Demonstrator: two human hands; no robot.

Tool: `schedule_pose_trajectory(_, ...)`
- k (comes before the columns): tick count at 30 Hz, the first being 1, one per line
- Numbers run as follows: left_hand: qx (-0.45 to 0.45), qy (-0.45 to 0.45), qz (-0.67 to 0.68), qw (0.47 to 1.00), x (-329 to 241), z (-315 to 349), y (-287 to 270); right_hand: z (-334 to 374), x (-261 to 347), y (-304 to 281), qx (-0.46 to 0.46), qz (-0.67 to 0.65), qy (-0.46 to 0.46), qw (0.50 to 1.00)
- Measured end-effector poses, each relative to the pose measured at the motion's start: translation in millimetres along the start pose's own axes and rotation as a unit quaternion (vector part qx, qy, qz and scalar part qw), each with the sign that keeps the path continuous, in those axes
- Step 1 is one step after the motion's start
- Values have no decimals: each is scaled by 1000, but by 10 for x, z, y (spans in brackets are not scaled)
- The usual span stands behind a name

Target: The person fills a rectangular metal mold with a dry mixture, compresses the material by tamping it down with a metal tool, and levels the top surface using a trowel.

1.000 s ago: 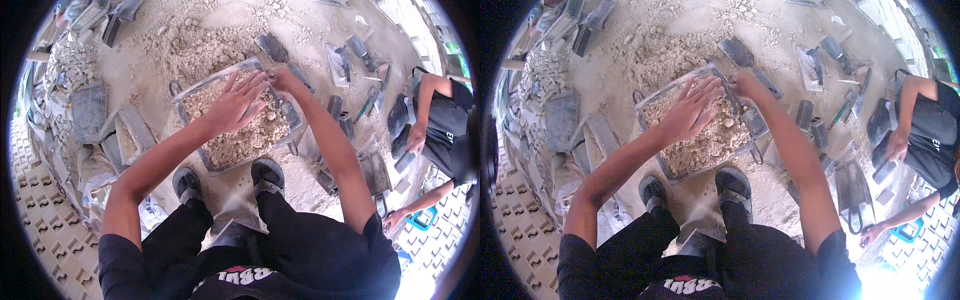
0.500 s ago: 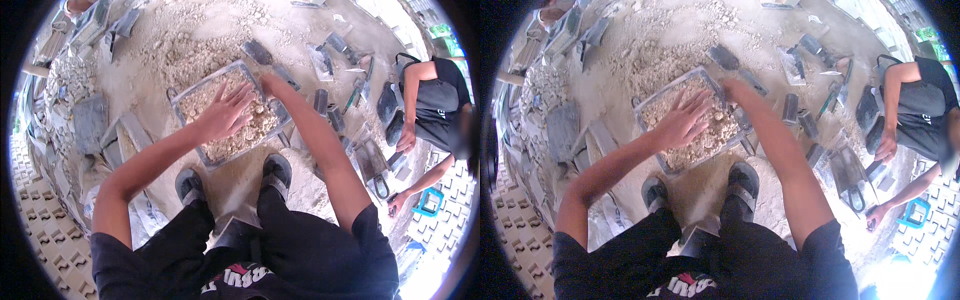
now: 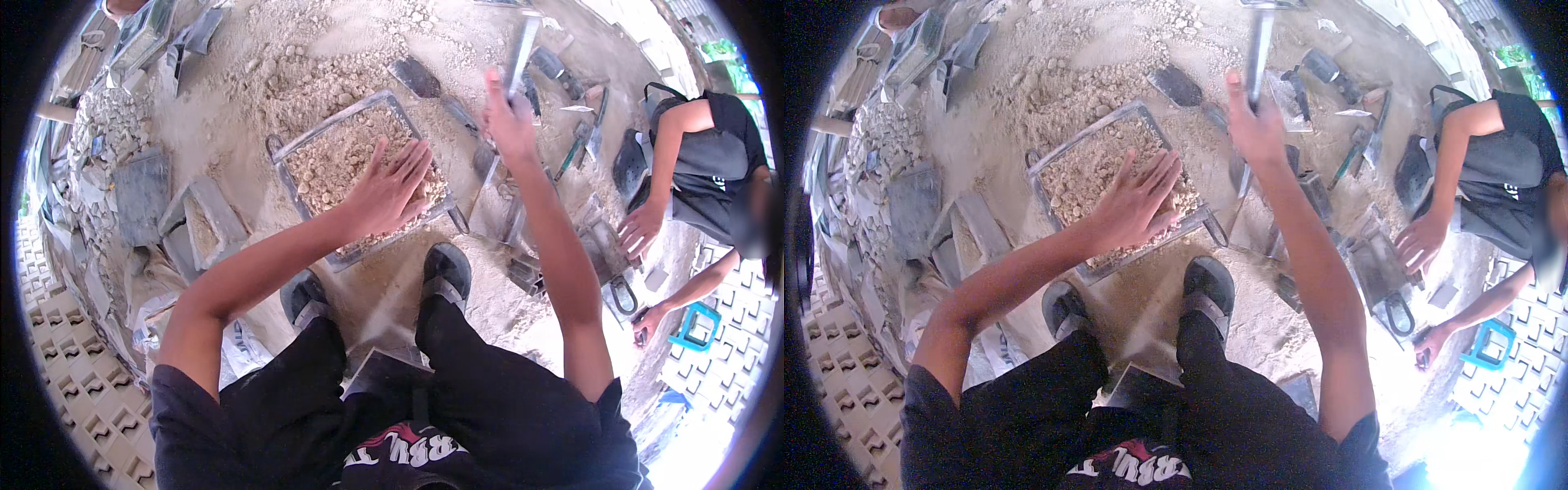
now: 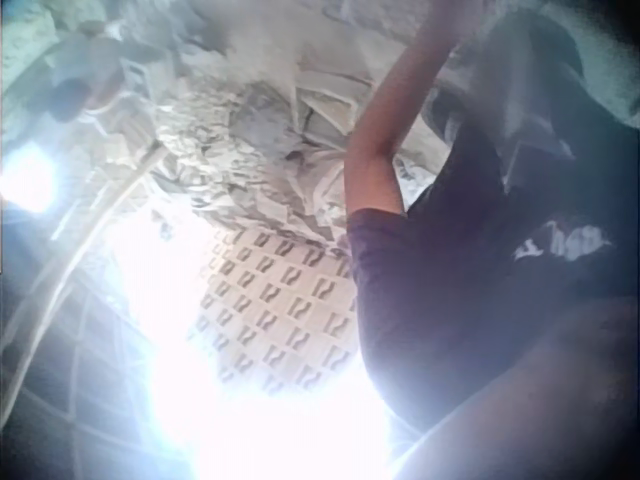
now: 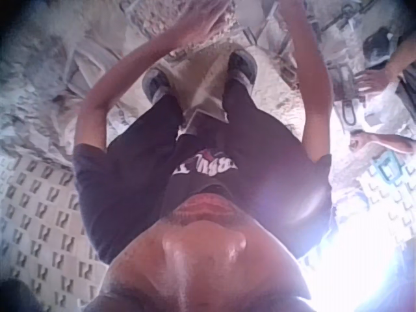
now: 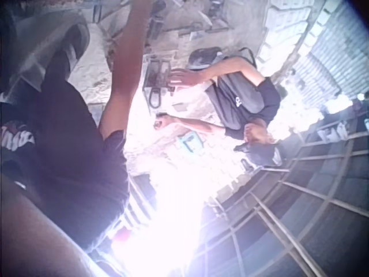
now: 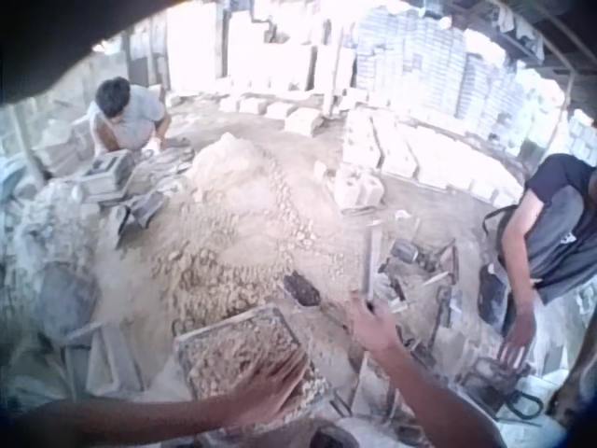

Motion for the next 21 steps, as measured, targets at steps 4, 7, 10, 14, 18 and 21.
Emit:
schedule_pose_trajectory(4,19,-10,-45,999,53,-105,90,471,448,12,35,-227,-95,969)
schedule_pose_trajectory(7,-22,3,40,999,125,-98,102,808,886,22,24,-283,-195,939)
schedule_pose_trajectory(10,-92,-28,386,917,417,-61,-92,1014,1203,3,10,-269,-282,921)
schedule_pose_trajectory(14,-109,-106,550,821,619,-106,92,1150,1510,92,36,-256,-331,908)
schedule_pose_trajectory(18,-127,-109,562,810,702,-248,134,1283,1695,94,86,-313,-381,866)
schedule_pose_trajectory(21,-165,-88,563,805,680,-337,26,1130,1325,280,44,-285,-349,891)
Point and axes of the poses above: each hand's wrist, its own z-axis away from the middle knuckle, its own y-axis out of the palm, x = y × z, the point moved 10 cm from there along -z, towards the middle knuckle, and after that the axes turned 9 degrees about x, right-handed, at the moved point
